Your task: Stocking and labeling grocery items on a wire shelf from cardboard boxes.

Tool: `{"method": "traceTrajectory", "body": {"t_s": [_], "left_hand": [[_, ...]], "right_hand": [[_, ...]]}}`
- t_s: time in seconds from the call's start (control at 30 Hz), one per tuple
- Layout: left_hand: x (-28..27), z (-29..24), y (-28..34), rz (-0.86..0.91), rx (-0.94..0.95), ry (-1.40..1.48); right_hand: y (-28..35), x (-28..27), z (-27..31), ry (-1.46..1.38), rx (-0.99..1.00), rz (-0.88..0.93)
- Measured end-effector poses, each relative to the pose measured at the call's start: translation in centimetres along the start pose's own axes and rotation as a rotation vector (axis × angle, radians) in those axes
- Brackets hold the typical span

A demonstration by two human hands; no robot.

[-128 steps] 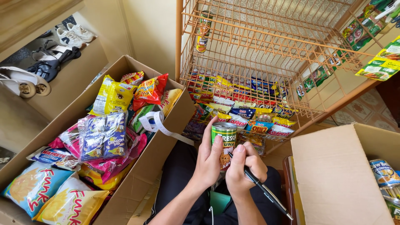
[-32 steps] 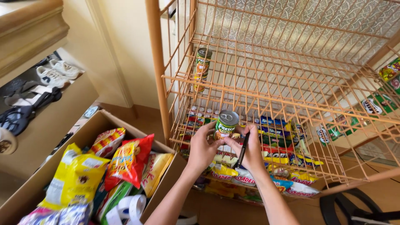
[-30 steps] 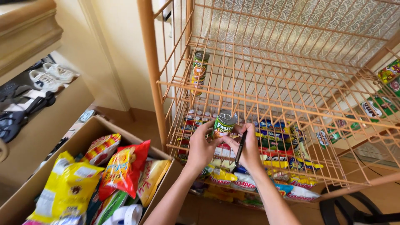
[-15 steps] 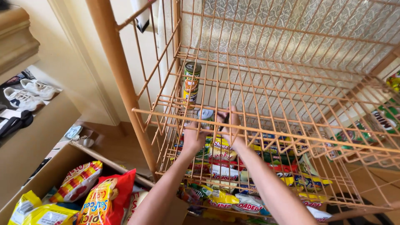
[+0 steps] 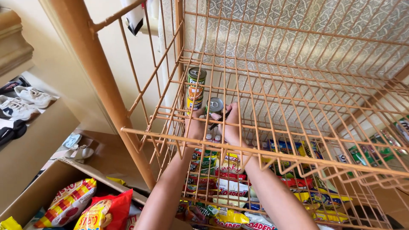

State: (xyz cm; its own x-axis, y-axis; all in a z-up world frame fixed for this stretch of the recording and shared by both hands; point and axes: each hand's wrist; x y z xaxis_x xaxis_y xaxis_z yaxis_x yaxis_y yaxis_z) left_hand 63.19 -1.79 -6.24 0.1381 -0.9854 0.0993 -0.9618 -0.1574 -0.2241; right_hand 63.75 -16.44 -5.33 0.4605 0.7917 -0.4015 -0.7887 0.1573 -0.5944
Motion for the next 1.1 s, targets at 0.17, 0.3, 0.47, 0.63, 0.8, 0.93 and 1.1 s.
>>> {"method": "traceTrajectory", "body": {"t_s": [0.17,0.3,0.47,0.63,0.8,0.93,1.1], "left_hand": [[0.1,0.1,1.2,-0.021,0.180,-0.334],[0.4,1.2,1.6,0.041,0.175,-0.364],[0.0,3.3,1.1,0.051,0.330,-0.451],[0.2,2.6,1.1,0.116,0.275,-0.603],[-0.1,1.8,1.3,0.185,-0.067,-0.646],[-0.2,7.4,0.3,0.159,0.432,-0.666],[-0.3,5.1,0.4,0.222,0.388,-0.669]], "right_hand": [[-0.2,-0.6,1.5,0.069,0.083,0.009],[-1.0,1.9,-0.9,0.112,0.169,0.008],[-0.7,3.2,-5.0,0.111,0.215,0.061],[-0.2,2.5,-5.5,0.131,0.210,0.141],[-1.7,5.6,-12.1,-1.091,0.706,0.170],[-0.7,2.6,-7.3,-0.547,0.645,0.330],[-1.4,4.1,-10.0,-0.476,0.428,0.366]]}}
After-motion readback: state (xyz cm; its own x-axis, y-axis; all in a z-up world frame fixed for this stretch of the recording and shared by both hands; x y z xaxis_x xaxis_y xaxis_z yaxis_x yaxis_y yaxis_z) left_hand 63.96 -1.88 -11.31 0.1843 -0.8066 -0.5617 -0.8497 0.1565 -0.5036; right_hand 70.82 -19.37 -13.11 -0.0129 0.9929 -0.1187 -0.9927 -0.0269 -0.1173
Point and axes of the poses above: each hand's wrist, its own y-axis away from the middle knuckle, its own x-axis out of the palm, z = x × y, and after that the axes turned 6 degrees about y, right-handed
